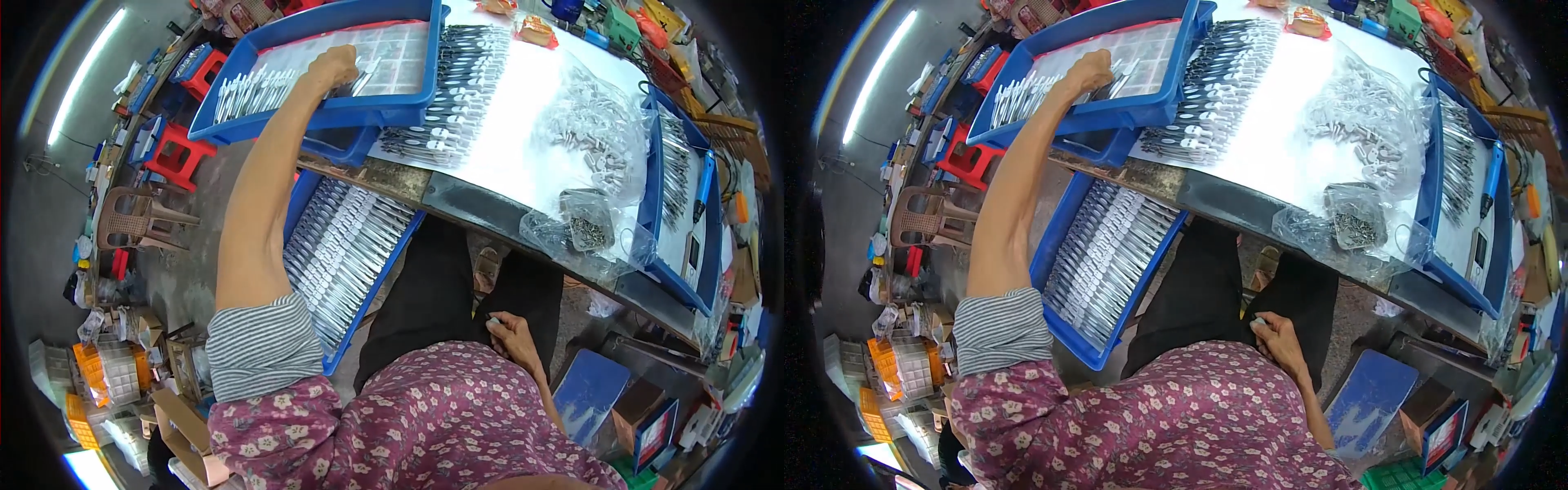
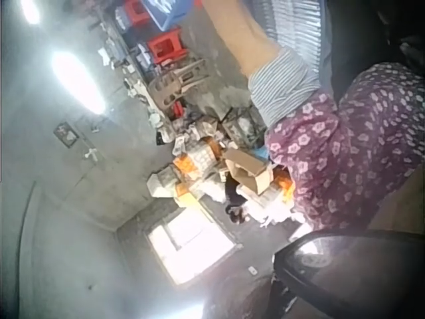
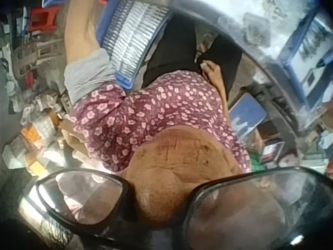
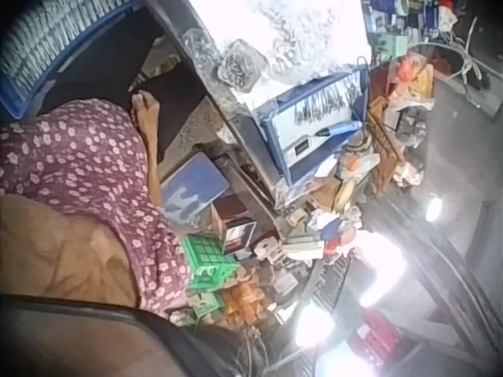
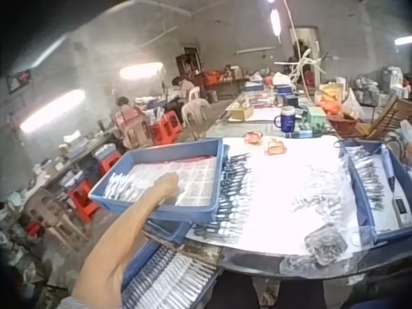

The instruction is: Assembling small white plastic hardware components using a screwdriver and wires.

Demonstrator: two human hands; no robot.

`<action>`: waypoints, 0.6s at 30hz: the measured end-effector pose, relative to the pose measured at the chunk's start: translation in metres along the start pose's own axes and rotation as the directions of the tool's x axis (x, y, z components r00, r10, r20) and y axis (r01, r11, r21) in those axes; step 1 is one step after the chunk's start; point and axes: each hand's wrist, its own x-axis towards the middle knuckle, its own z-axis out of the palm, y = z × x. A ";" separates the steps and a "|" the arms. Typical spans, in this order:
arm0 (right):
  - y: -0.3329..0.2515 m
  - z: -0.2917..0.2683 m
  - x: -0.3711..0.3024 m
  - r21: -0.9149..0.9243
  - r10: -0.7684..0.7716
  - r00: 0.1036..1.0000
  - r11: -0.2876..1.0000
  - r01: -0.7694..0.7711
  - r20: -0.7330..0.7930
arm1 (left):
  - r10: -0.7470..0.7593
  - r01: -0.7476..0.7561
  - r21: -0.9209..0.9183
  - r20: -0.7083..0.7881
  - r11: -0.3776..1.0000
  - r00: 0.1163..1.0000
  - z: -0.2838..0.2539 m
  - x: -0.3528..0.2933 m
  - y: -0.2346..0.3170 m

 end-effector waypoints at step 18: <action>0.014 0.003 0.003 -0.049 -0.090 0.996 0.995 0.089 -0.013 | -0.443 -0.460 -0.507 -0.862 0.729 0.246 -0.093 -0.132 0.042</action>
